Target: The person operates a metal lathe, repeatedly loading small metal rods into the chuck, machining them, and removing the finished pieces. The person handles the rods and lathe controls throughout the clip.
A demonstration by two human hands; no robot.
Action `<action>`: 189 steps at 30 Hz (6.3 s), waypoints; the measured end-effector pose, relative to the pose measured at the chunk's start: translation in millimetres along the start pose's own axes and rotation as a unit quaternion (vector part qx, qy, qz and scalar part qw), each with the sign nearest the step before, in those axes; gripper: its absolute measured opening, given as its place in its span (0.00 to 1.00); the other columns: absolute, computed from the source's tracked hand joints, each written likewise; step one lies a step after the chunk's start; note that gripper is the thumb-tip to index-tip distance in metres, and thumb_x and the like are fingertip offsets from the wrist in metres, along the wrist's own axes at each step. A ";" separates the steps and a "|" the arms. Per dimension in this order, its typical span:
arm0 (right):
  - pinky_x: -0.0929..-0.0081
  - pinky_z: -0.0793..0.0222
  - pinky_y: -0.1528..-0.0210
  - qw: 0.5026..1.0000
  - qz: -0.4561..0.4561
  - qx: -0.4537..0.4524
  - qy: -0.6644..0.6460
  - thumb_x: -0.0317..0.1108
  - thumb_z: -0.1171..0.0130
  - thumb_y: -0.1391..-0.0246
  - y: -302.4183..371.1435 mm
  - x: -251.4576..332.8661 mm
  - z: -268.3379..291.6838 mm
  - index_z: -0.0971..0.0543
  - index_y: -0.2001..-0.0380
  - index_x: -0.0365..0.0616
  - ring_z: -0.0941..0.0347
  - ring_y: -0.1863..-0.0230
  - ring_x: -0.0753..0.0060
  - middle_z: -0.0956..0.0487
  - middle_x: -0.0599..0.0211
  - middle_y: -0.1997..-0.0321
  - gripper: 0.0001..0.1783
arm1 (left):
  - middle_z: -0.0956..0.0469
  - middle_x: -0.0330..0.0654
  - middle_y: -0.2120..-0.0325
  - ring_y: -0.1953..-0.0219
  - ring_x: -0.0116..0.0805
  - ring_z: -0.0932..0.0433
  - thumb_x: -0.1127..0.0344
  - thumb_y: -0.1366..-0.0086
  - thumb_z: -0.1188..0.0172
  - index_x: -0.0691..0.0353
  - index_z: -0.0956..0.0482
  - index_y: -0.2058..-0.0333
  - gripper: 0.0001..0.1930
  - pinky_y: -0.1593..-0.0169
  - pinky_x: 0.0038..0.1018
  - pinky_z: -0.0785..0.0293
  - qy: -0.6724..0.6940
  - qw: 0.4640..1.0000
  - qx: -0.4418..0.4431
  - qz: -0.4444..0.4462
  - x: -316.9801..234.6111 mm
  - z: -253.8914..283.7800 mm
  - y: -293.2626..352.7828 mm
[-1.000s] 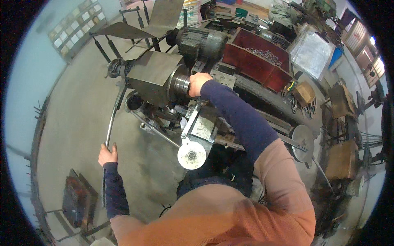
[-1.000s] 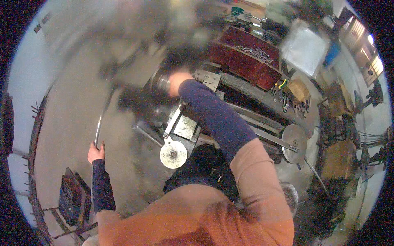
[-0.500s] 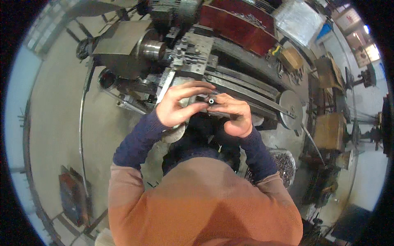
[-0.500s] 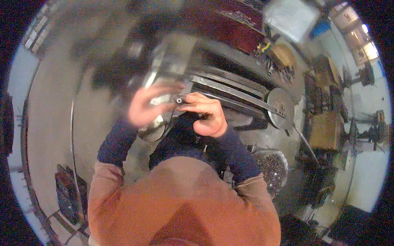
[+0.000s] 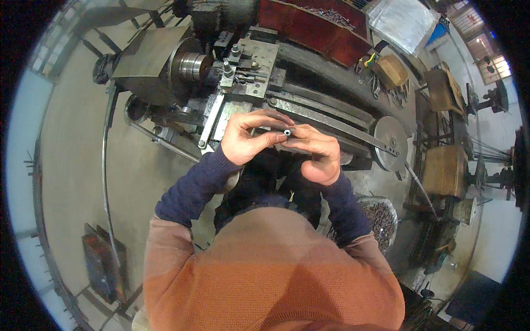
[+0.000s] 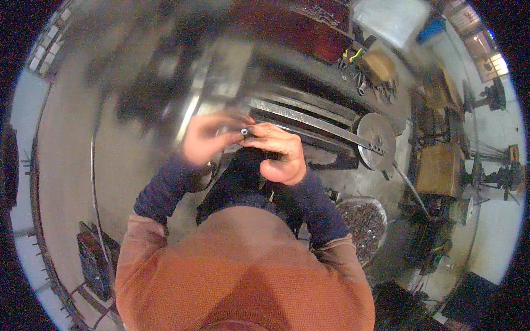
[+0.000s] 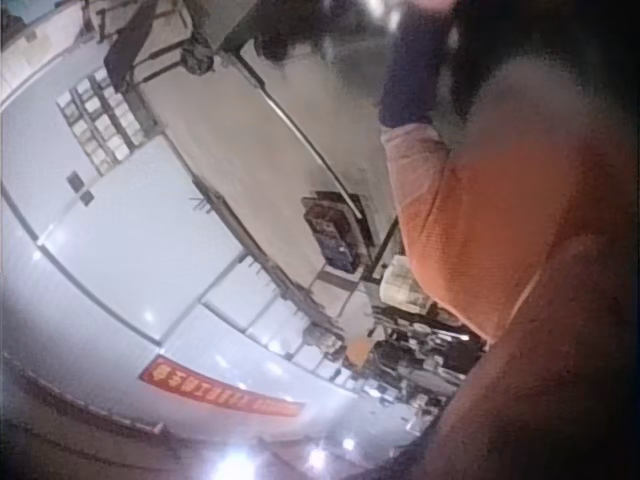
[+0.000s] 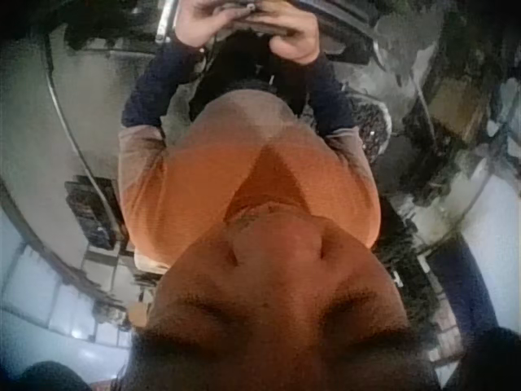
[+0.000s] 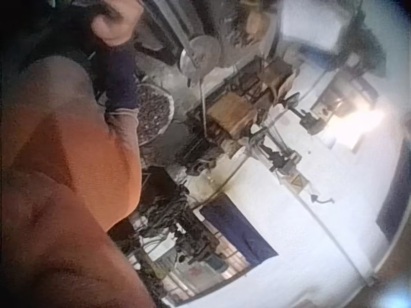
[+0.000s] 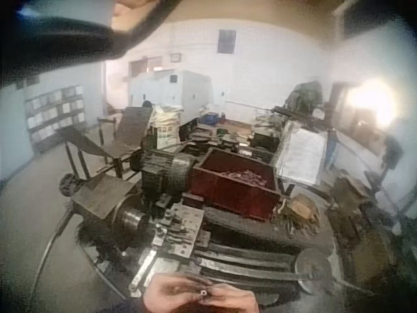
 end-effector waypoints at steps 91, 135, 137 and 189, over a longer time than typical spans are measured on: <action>0.62 0.42 0.45 0.953 -0.085 -0.160 0.243 0.33 0.46 0.74 125.3 38.4 91.6 0.22 0.62 0.40 0.36 0.48 0.47 0.33 0.44 0.50 0.27 | 0.23 0.49 0.77 0.73 0.36 0.22 0.68 0.49 0.42 0.70 0.24 0.69 0.11 0.68 0.28 0.28 -0.471 0.858 -0.191 0.072 8.3 146.5 75.8; 0.64 0.33 0.61 0.819 0.035 0.301 0.487 0.35 0.42 0.77 -206.9 -58.3 -79.9 0.19 0.74 0.47 0.31 0.63 0.59 0.23 0.64 0.70 0.17 | 0.24 0.46 0.78 0.75 0.38 0.24 0.61 0.41 0.49 0.66 0.26 0.62 0.14 0.70 0.31 0.29 -0.470 0.845 -0.248 0.064 -90.0 213.6 119.2; 0.66 0.32 0.60 0.780 -0.017 0.311 0.543 0.38 0.42 0.76 -215.3 -97.7 -89.4 0.18 0.75 0.48 0.30 0.62 0.60 0.22 0.62 0.72 0.16 | 0.24 0.50 0.77 0.74 0.47 0.24 0.57 0.42 0.48 0.62 0.26 0.62 0.16 0.70 0.36 0.30 -0.656 0.694 -0.276 0.107 -91.3 261.8 166.4; 0.65 0.33 0.55 0.654 -0.481 -0.119 0.572 0.32 0.40 0.70 212.7 -28.1 297.4 0.22 0.65 0.44 0.27 0.59 0.55 0.23 0.53 0.61 0.21 | 0.23 0.49 0.75 0.73 0.40 0.22 0.63 0.47 0.44 0.62 0.25 0.61 0.15 0.63 0.38 0.28 -0.668 0.635 -0.159 0.356 202.3 394.9 241.4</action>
Point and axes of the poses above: each hand's wrist, its own y-axis away from the middle knuckle, its own z-axis out of the back of the hand, x = y × z, the point moved 3 cm from there along -y, towards the middle knuckle
